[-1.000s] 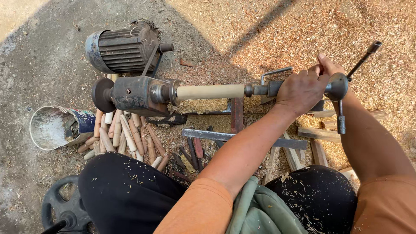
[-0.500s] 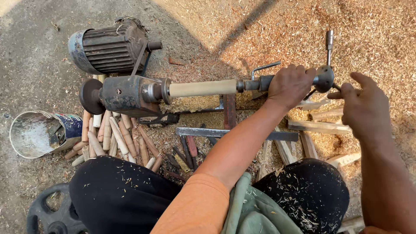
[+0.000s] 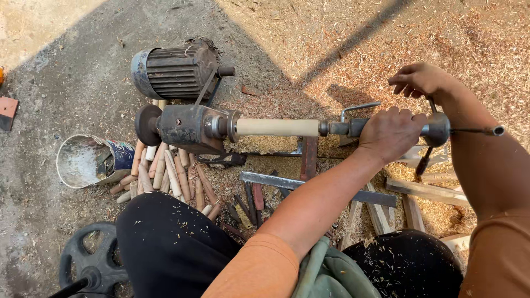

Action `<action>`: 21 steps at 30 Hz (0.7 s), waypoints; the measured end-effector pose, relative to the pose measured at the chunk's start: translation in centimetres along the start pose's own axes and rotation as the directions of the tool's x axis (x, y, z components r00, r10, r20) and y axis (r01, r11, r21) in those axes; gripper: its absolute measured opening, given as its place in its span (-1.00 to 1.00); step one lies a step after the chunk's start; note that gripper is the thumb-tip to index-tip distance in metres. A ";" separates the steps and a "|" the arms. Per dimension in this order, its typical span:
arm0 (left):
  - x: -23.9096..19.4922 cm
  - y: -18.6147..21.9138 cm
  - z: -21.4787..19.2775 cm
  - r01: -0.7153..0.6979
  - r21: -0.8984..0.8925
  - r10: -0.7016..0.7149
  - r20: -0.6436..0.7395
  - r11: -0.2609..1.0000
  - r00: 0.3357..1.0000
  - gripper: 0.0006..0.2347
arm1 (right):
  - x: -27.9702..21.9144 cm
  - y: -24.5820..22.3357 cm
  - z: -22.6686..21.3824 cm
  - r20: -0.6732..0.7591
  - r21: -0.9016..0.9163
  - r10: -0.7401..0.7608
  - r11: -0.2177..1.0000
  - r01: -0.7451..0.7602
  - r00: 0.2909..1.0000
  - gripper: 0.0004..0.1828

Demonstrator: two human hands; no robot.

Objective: The person operates a wood lathe to shape a cylindrical wooden piece. They mount the wood, secure it, and use a chisel to carve the rotating wood, producing shavings. The person removes the finished piece and mounts a new one to repeat the process.

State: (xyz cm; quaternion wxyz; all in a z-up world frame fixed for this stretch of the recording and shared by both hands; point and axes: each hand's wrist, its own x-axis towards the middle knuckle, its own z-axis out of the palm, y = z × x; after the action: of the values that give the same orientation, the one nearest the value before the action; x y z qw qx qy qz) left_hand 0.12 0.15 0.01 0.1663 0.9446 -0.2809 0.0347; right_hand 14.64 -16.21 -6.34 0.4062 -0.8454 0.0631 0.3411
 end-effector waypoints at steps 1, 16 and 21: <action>-0.1 -0.2 0.0 0.002 0.001 -0.002 -0.035 1.000 0.999 -0.87 | 0.6 1.4 1.0 0.032 -0.029 -0.034 0.999 0.035 0.999 -0.69; 0.2 0.2 -0.9 0.042 -0.099 -0.031 0.113 0.994 0.993 -0.74 | -16.7 11.8 10.4 -0.157 0.746 0.175 0.666 0.001 0.972 -0.46; -4.7 -1.2 -7.2 -0.401 -0.331 0.204 -0.497 0.854 0.844 -0.62 | -29.1 -4.7 5.7 -0.133 0.106 0.275 0.959 -0.262 0.952 -0.37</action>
State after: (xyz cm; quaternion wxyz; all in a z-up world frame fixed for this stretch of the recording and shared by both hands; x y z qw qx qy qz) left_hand -2.97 5.92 5.74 0.4182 0.7943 -0.3851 0.2141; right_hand -8.69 -13.89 12.44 0.3867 -0.8331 0.2220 0.3272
